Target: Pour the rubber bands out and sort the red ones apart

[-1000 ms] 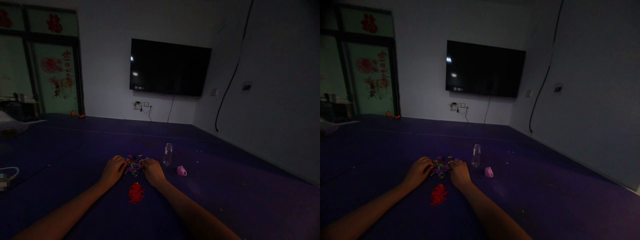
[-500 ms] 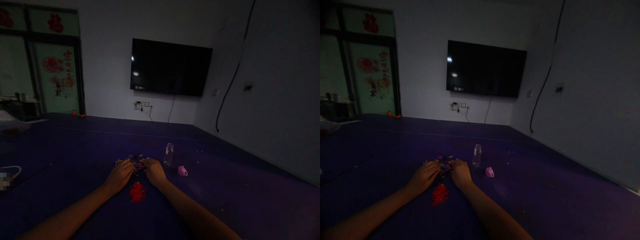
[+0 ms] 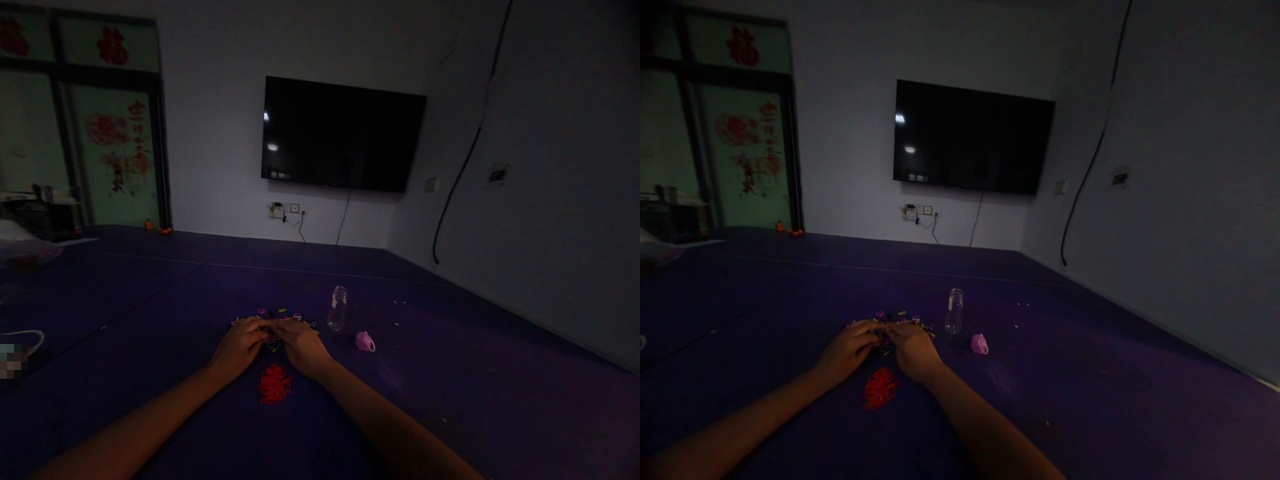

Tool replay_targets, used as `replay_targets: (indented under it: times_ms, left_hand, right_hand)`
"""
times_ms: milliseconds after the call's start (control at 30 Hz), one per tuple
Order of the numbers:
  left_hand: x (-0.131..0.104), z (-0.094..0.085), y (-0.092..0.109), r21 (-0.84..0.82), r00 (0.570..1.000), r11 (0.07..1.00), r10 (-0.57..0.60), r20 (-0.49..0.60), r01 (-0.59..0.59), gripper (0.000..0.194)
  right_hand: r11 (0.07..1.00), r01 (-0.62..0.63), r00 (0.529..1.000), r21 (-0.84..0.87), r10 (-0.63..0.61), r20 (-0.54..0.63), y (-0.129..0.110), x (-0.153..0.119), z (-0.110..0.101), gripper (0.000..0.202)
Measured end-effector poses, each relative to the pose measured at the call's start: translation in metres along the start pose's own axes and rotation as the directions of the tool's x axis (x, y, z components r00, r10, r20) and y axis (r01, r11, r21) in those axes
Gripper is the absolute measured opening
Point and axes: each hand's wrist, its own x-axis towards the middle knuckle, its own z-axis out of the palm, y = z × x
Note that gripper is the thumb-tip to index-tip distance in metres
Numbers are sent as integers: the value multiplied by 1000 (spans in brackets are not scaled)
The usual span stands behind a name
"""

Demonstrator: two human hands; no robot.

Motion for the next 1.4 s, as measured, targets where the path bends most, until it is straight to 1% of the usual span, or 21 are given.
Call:
replay_targets:
  times_ms: [167, 267, 433, 500, 533, 633, 700, 767, 867, 1067, 1200, 1300, 1400]
  left_hand:
    - [2, -1, 2, -6, 999, 1000, -22, 33, 22, 20]
    - [2, -2, 2, 2, 999, 999, -43, 32, 43, 20]
    - [2, -1, 1, 9, 999, 999, -34, 32, 34, 18]
    - [2, -2, 1, 8, 1000, 1000, -28, 10, 27, 19]
    - [2, -2, 2, 7, 1000, 1000, -21, -3, 21, 19]
    - [3, -4, 5, -16, 999, 1000, 9, -32, -9, 20]
    - [3, -6, 9, -61, 999, 997, 41, -28, -43, 20]
    - [3, -8, 14, -125, 997, 989, 82, -4, -82, 19]
    - [1, -9, 22, -208, 991, 971, 126, 34, -117, 17]
    - [-2, -10, 36, -301, 983, 948, 143, 115, -103, 17]
    - [-3, -11, 40, -334, 974, 938, 156, 163, -95, 17]
    - [-3, -12, 41, -367, 973, 927, 154, 174, -81, 16]
    - [-3, -14, 41, -380, 976, 923, 131, 175, -55, 19]
  right_hand:
    - [997, 78, 997, -3, -78, 14, 1, -1, 2, 48]
    - [996, 91, 996, -11, -91, 24, 0, -1, 1, 48]
    - [994, 107, 994, -19, -106, 40, -3, 0, -2, 48]
    - [997, 76, 997, -20, -75, 35, -2, 0, -2, 47]
    - [999, 40, 999, -27, -39, 32, -2, 0, -2, 48]
    - [992, -109, 993, -57, 111, 34, 1, 0, 0, 47]
    - [980, -188, 980, -72, 192, 50, 3, 0, 0, 47]
    - [972, -224, 971, -77, 229, 68, 4, 0, -1, 47]
    - [970, -229, 968, -76, 235, 88, 3, 0, -2, 45]
    - [968, -235, 967, -88, 242, 85, 1, -1, -5, 44]
    - [970, -229, 969, -81, 235, 77, 1, -1, -4, 43]
    - [972, -223, 971, -70, 227, 71, 2, -1, -3, 43]
    - [973, -220, 973, -67, 224, 63, 2, -1, -2, 43]
